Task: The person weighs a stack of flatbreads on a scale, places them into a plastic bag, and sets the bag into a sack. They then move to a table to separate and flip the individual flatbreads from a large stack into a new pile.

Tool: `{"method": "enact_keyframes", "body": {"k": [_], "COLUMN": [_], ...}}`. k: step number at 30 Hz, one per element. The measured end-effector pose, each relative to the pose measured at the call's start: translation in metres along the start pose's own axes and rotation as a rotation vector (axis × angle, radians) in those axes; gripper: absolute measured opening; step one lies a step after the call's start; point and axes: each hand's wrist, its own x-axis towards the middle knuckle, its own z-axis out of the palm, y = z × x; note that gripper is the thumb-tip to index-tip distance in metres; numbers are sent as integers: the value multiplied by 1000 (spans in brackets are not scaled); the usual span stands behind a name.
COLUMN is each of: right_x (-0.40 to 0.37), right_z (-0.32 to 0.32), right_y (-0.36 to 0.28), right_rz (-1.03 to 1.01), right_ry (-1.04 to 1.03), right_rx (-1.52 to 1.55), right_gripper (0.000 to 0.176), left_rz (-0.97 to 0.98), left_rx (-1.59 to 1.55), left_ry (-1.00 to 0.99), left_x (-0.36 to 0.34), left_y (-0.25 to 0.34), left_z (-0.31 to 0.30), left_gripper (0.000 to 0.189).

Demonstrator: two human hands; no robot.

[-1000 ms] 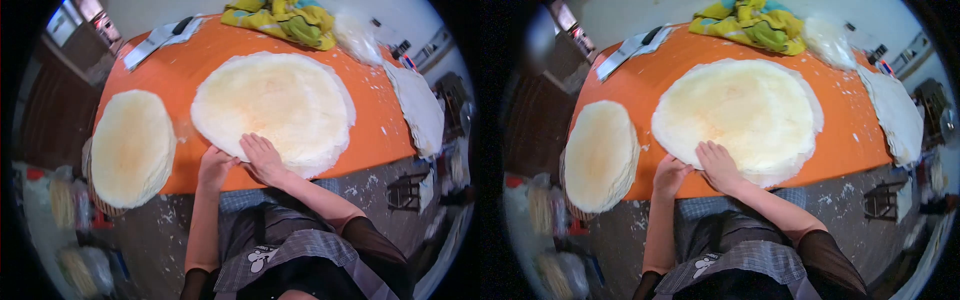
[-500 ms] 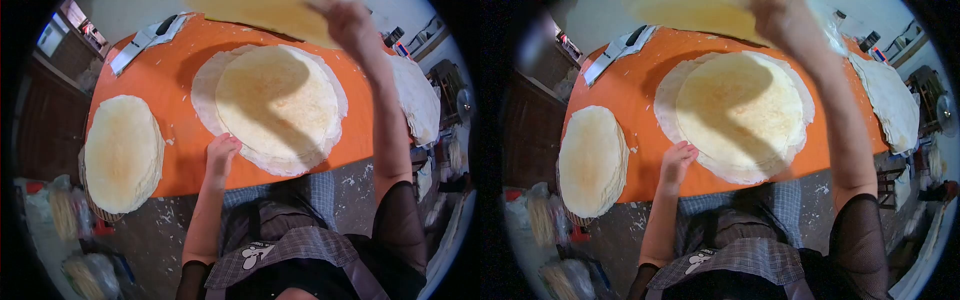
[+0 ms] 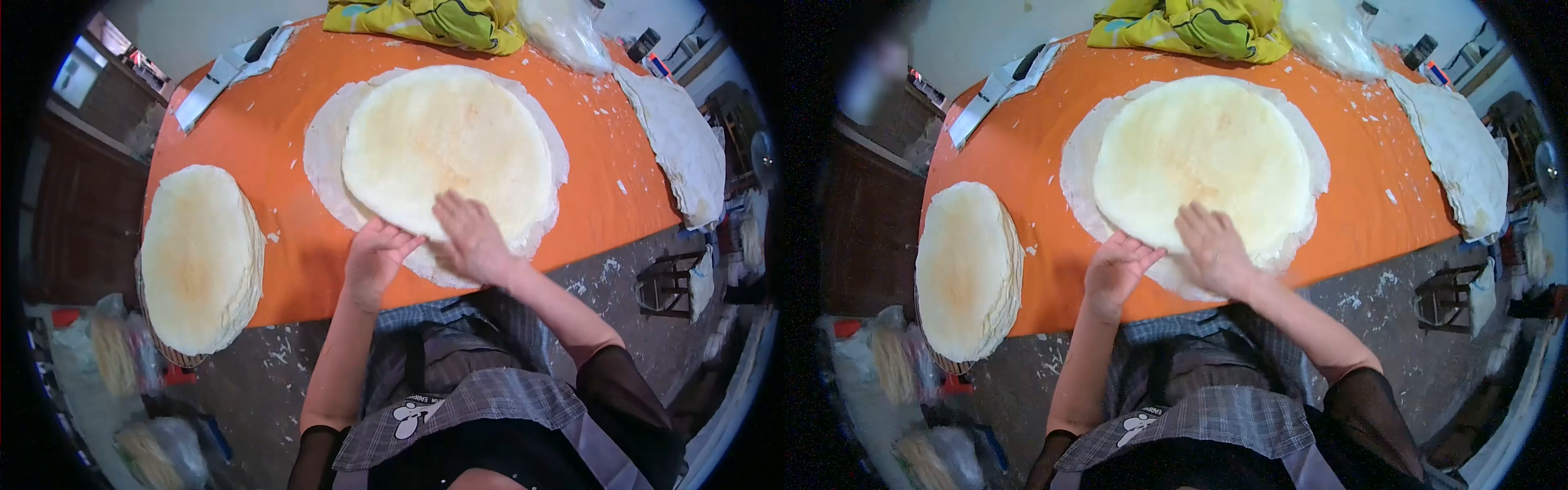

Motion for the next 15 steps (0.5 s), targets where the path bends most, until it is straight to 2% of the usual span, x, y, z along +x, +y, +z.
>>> {"method": "enact_keyframes", "body": {"k": [2, 3, 5, 7, 9, 10, 11, 13, 15], "right_x": [-2, 1, 13, 30, 65, 85, 96, 114, 106], "right_z": [1, 1, 3, -15, -55, -107, -138, -177, -175], "right_y": [-11, -6, 10, 30, 75, 84, 73, 60, 52], "right_rz": [12, 41, 105, 194, 222, 319, 164, 62, -45], "right_ry": [89, 60, 4, -100, 74, -8, 317, 464, 399], "right_rx": [-56, -33, 19, 79, -55, -8, 58, -26, -192], "right_gripper": [54, 51, 46, 28, 25, 28, 24, 29, 35], "left_rz": [76, 88, 50, 29, 29, 23, 18, 4, -8], "left_rx": [113, 114, 148, 205, 269, 264, 256, 240, 239], "left_ry": [-74, -50, 155, 355, 552, 565, 579, 585, 548], "left_x": [-1, 0, 1, -1, -12, -14, -16, -19, -15], "left_y": [-5, -3, -6, -5, -6, -7, -8, -13, -13], "left_z": [10, 17, 5, -7, -14, -12, -8, -10, -21], "left_gripper": [71, 69, 67, 64, 62, 60, 59, 57, 55]}}
